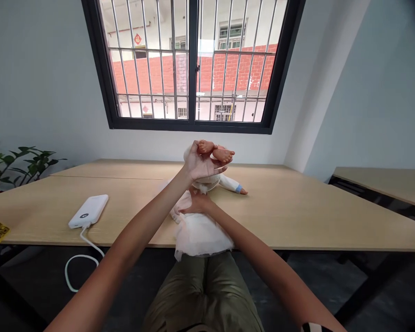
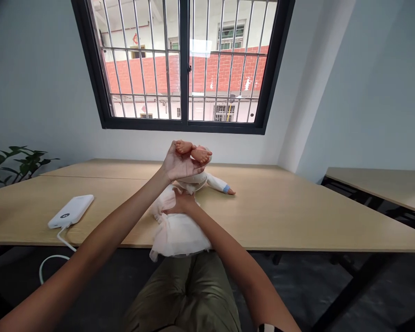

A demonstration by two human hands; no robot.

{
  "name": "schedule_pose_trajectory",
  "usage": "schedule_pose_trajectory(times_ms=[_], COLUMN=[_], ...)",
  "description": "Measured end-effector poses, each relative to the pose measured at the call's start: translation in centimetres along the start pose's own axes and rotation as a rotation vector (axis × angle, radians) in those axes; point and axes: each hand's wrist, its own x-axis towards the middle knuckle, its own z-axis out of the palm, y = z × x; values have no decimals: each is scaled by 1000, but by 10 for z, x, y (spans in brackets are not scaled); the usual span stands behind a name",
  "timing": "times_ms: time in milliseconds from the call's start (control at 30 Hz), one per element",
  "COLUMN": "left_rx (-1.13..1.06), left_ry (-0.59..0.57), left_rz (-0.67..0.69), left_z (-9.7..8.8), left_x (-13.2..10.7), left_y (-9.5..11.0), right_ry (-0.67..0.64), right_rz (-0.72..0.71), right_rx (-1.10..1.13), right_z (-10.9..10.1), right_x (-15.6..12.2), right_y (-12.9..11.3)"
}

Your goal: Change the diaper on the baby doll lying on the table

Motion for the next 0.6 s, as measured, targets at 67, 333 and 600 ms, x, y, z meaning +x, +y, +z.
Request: schedule_pose_trajectory(times_ms=[67,333,600], left_rx=[3,4,-9], left_ry=[14,-15,-1], left_rz=[1,15,-9], left_z=[0,-7,-1], left_x=[-1,-2,-1], left_y=[0,2,1], right_ry=[-7,-77,9], right_rz=[71,187,425], right_rx=[2,-15,-12], right_z=[-2,-4,2], right_x=[-1,-27,-9], right_y=[6,28,21])
